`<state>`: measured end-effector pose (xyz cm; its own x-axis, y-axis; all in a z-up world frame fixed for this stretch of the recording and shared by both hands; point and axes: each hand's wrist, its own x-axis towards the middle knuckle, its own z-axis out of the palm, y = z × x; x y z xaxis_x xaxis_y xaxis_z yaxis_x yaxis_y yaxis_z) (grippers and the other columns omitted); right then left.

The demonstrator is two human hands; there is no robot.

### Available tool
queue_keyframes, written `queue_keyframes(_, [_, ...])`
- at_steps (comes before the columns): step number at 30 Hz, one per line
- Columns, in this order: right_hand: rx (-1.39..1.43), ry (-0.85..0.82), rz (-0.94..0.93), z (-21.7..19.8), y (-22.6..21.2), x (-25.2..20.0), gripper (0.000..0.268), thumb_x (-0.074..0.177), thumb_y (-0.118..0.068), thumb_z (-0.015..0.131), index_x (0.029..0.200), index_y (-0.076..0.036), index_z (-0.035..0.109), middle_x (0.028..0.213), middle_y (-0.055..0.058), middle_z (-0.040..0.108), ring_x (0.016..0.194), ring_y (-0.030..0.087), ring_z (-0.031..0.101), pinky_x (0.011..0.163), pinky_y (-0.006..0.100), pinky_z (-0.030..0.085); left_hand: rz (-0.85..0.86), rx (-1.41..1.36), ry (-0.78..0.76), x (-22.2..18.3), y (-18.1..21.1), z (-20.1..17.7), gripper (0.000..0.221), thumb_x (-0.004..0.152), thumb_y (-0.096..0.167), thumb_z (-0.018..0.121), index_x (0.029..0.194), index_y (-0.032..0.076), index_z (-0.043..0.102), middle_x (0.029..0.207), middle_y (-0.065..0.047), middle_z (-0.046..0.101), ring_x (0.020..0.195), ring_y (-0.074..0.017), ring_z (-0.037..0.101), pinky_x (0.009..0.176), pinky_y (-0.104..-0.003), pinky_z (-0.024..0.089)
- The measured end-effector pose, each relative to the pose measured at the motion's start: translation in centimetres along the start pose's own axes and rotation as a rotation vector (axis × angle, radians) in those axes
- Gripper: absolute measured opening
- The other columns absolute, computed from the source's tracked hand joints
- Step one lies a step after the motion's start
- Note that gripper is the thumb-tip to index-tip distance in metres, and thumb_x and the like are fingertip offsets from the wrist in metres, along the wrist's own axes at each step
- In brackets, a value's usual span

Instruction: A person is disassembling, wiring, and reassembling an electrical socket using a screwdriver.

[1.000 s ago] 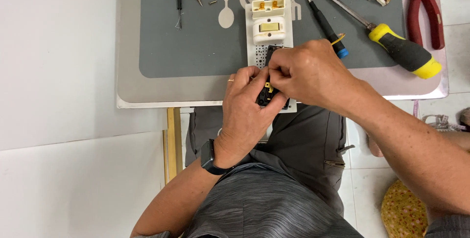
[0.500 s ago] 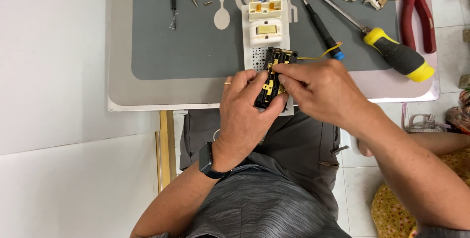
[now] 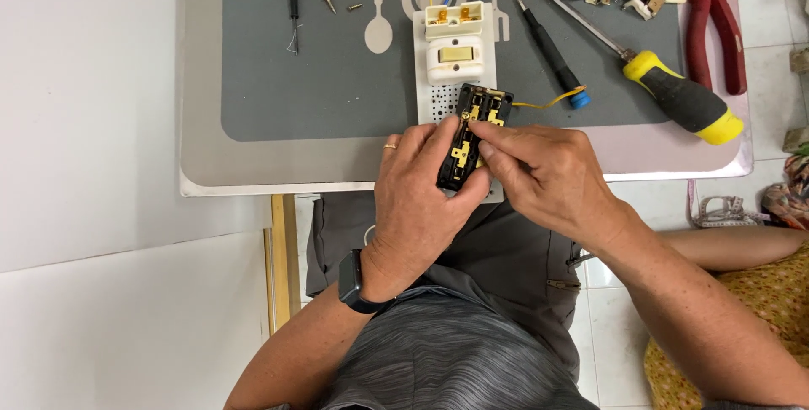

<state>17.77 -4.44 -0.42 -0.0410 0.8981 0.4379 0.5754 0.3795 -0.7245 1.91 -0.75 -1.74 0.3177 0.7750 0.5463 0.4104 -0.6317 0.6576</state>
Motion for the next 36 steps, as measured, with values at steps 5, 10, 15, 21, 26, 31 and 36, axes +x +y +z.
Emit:
queue_keyframes(5, [0.071,0.001,0.064,-0.1,0.1,-0.1,0.024,0.089,0.003,0.063,0.112,0.005,0.070,0.084,0.025,0.071,0.078,0.041,0.070,0.056,0.039,0.056,0.008,-0.004,0.012,0.1,0.1,0.0,0.050,0.074,0.016,0.080,0.118,-0.001,0.064,0.092,-0.014,0.059,0.078,-0.0296,0.060,0.075,-0.036,0.047])
queue_keyframes(10, [0.040,-0.019,0.058,-0.5,-0.6,0.4,0.025,0.089,0.001,0.063,0.113,0.004,0.070,0.084,0.024,0.071,0.074,0.039,0.070,0.054,0.040,0.055,0.074,0.074,-0.048,0.0,-0.2,-0.2,0.050,0.077,0.019,0.078,0.120,-0.002,0.062,0.096,-0.015,0.058,0.078,-0.0286,0.057,0.072,-0.037,0.046])
queue_keyframes(15, [-0.101,-0.107,0.011,-1.1,-0.8,0.9,0.028,0.092,-0.007,0.060,0.118,-0.001,0.070,0.069,0.017,0.071,0.061,0.035,0.068,0.057,0.041,0.055,0.142,0.189,-0.112,-0.2,-0.2,-0.6,0.047,0.084,0.022,0.072,0.121,-0.004,0.059,0.103,-0.019,0.057,0.085,-0.0331,0.056,0.073,-0.040,0.044])
queue_keyframes(21, [-0.336,-0.179,-0.112,-1.2,-0.8,0.7,0.039,0.098,-0.021,0.044,0.127,-0.005,0.065,0.057,0.007,0.066,0.052,0.027,0.065,0.061,0.040,0.054,0.156,0.115,-0.150,0.0,-0.5,-0.9,0.044,0.084,0.020,0.069,0.118,-0.006,0.059,0.106,-0.019,0.056,0.084,-0.0346,0.055,0.079,-0.039,0.043])
queue_keyframes(26, [-0.469,-0.202,-0.129,-1.4,-1.7,0.6,0.041,0.099,-0.026,0.043,0.131,-0.009,0.062,0.053,0.006,0.062,0.049,0.028,0.062,0.056,0.040,0.051,0.155,0.068,-0.157,-0.2,-0.8,-0.9,0.044,0.083,0.018,0.070,0.117,-0.007,0.061,0.107,-0.020,0.055,0.087,-0.0367,0.057,0.082,-0.039,0.042])
queue_keyframes(31, [-0.520,-0.227,-0.147,-2.0,-2.1,0.7,0.048,0.100,-0.036,0.040,0.135,-0.009,0.060,0.049,0.008,0.058,0.043,0.029,0.058,0.053,0.039,0.050,0.181,0.074,-0.143,-0.4,-0.7,-0.9,0.044,0.084,0.020,0.068,0.116,-0.009,0.061,0.108,-0.023,0.055,0.088,-0.0397,0.058,0.084,-0.042,0.043])
queue_keyframes(36, [-0.418,-0.288,-0.096,-2.5,-1.7,0.5,0.056,0.097,-0.047,0.043,0.133,-0.009,0.060,0.047,0.014,0.058,0.040,0.034,0.056,0.053,0.044,0.050,0.140,0.094,-0.113,-0.7,-0.3,-0.3,0.045,0.085,0.021,0.067,0.116,-0.010,0.062,0.108,-0.024,0.054,0.087,-0.0394,0.055,0.081,-0.044,0.044])
